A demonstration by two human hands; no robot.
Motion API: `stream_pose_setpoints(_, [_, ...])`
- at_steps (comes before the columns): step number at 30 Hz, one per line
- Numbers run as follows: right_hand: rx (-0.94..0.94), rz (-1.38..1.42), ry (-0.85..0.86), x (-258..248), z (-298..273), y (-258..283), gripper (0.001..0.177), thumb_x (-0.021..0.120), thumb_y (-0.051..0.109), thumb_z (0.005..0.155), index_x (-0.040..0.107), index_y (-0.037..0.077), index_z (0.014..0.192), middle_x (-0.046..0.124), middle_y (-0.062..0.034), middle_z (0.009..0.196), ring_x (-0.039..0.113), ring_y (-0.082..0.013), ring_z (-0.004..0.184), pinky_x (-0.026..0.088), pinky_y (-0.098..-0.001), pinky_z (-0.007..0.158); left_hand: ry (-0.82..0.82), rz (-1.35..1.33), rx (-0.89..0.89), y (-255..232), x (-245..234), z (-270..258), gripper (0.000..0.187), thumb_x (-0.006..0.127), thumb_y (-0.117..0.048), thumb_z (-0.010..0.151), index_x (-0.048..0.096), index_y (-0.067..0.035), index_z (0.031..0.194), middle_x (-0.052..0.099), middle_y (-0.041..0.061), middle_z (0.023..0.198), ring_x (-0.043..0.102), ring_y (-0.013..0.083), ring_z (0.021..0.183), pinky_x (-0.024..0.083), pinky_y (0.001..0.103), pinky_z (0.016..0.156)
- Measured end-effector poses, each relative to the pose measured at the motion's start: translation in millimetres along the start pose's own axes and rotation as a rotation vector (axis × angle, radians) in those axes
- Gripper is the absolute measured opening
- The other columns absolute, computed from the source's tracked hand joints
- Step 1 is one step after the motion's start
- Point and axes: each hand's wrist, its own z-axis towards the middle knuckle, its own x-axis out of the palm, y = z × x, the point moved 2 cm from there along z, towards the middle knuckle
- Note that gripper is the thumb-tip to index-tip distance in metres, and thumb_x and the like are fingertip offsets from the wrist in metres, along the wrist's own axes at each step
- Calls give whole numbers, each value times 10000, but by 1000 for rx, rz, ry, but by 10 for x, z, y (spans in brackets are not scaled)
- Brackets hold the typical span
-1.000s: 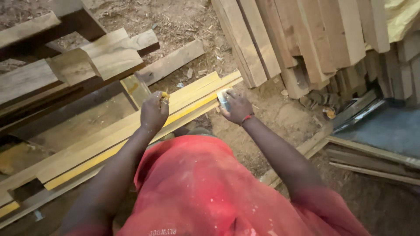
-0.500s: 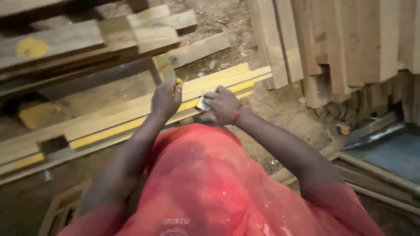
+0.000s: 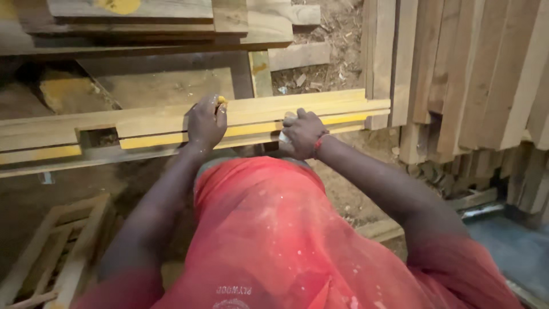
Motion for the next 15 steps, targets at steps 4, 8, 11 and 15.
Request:
stream_pose_setpoints(4, [21, -85, 40, 42, -157, -228, 315, 735, 384, 620, 758, 191, 869, 667, -4, 963, 570, -306, 941, 502, -430, 753, -47, -2, -24, -31, 22, 19, 120, 627, -125, 954, 665, -31, 1020, 684, 198, 943, 660, 424, 888, 514, 509, 790])
stream_pose_setpoints(8, [26, -121, 87, 118, -421, -545, 270, 697, 321, 620, 760, 197, 851, 660, 11, 982, 565, -298, 951, 504, -424, 755, -133, 25, -58, -137, 179, -7, 103, 641, -112, 968, 667, -21, 1008, 677, 201, 921, 654, 426, 875, 512, 511, 783])
stream_pose_setpoints(11, [55, -114, 103, 198, -603, -846, 279, 685, 312, 636, 760, 206, 883, 664, 16, 994, 564, -301, 953, 506, -431, 751, -171, -10, -77, -299, 400, -105, 98, 633, -85, 956, 668, -13, 1012, 676, 201, 916, 659, 412, 861, 517, 495, 775])
stream_pose_setpoints(15, [51, -119, 85, 276, -862, -1236, 359, 690, 310, 601, 762, 198, 934, 678, 22, 1011, 567, -315, 931, 513, -423, 743, -198, -108, -92, -536, 751, -252, 104, 619, -62, 934, 656, -9, 1015, 681, 196, 936, 673, 390, 871, 536, 458, 791])
